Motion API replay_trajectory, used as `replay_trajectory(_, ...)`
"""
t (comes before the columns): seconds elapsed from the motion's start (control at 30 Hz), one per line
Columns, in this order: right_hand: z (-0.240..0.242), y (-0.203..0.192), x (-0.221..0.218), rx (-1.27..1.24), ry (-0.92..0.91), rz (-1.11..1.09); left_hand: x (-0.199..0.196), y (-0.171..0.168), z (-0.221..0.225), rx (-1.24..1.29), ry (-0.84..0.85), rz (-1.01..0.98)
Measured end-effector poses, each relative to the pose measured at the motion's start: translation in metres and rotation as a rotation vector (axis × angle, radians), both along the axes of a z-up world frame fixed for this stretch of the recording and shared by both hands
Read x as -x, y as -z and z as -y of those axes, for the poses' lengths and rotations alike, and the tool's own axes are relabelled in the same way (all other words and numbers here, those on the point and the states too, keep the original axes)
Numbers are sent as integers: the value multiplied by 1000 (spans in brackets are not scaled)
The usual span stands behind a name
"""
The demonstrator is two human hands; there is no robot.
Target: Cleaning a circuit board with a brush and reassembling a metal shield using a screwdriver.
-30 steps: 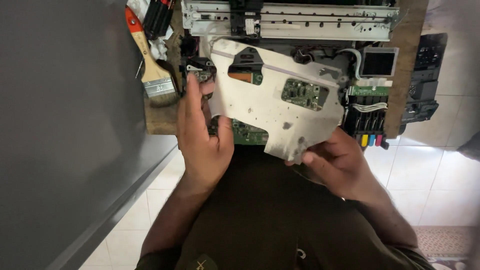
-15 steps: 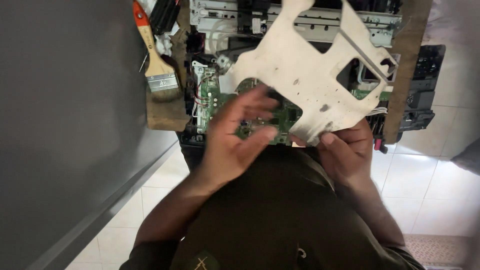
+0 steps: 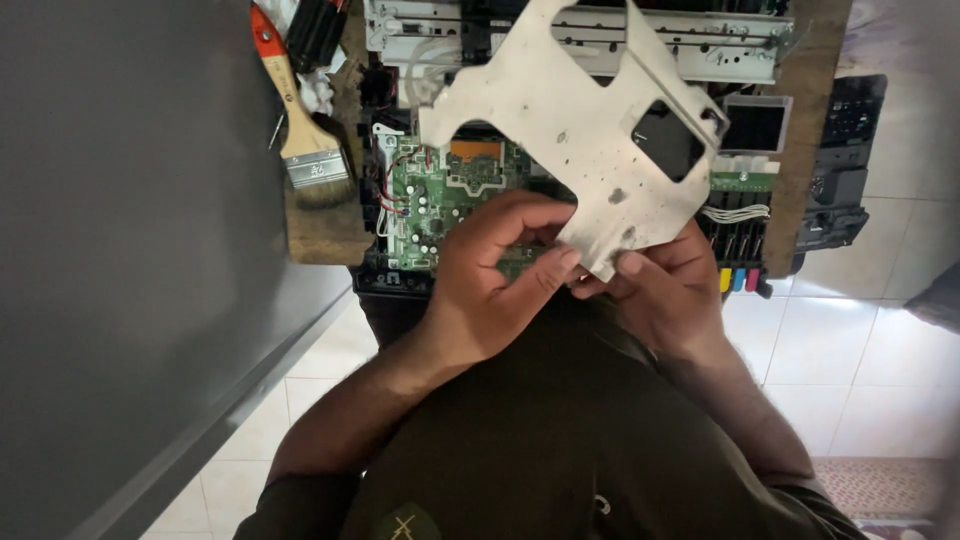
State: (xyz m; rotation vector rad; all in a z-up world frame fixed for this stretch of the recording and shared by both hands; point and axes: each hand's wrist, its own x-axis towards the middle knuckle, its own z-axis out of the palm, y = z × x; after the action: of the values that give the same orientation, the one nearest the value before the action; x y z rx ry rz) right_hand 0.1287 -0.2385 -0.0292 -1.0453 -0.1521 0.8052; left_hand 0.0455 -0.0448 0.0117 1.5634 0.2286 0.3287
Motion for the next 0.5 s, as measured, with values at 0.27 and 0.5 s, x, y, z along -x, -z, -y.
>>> replay_trajectory(0.27,13,-22,-11,169,-128,274,14,-8,-31,-18,-90,-113)
replay_trajectory(0.5,48,-42,-57,277,-94,489,16,-27,-93,-211,194,60)
